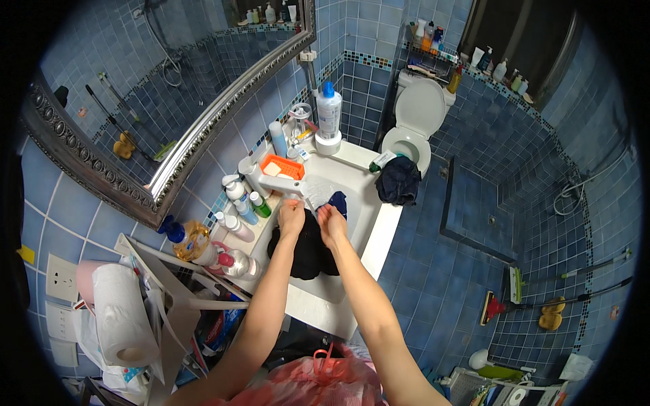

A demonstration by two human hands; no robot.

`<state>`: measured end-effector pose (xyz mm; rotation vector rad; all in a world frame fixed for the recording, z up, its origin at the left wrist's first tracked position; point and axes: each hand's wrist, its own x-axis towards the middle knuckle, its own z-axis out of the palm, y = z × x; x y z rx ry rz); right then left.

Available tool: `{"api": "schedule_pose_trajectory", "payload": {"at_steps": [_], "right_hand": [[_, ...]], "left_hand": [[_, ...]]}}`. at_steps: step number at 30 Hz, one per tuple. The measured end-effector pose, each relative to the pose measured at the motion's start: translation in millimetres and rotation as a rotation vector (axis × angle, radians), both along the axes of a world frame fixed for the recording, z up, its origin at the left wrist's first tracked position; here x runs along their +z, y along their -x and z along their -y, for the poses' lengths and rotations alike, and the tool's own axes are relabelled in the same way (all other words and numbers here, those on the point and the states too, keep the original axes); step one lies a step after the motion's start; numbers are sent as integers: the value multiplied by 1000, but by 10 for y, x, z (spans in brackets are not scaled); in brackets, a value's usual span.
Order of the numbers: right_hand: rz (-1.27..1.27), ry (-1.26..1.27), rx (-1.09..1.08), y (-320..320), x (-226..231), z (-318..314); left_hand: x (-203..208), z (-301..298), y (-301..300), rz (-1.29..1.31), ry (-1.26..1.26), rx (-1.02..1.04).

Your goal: The person hand-washes a dark garment in a bathroom sink. They wet the item, rub and squeeze it repeatedly, rinse it under running water, and wring out excess water.

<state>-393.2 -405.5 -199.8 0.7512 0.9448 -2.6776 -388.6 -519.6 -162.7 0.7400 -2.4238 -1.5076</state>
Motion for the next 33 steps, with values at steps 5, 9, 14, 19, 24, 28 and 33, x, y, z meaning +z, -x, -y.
{"api": "schedule_pose_trajectory", "payload": {"at_steps": [5, 9, 14, 19, 24, 28, 33], "right_hand": [[-123, 104, 274, 576, -69, 290], [14, -295, 427, 626, -190, 261], [210, -1309, 392, 343, 25, 174], [-85, -1602, 1123, -363, 67, 110], [-105, -1520, 1120, -386, -597, 25], [-125, -1337, 903, -289, -657, -165], [-262, -1471, 712, -332, -20, 25]], "left_hand": [[845, 28, -37, -432, 375, 29], [1238, 117, 116, -483, 546, 31], [1003, 390, 203, -470, 597, -38], [752, 259, -182, -386, 301, 20], [-104, 31, -758, 334, 533, -200], [-409, -62, -883, 746, 332, -225], [-637, 306, -809, 513, 178, -188]]}}
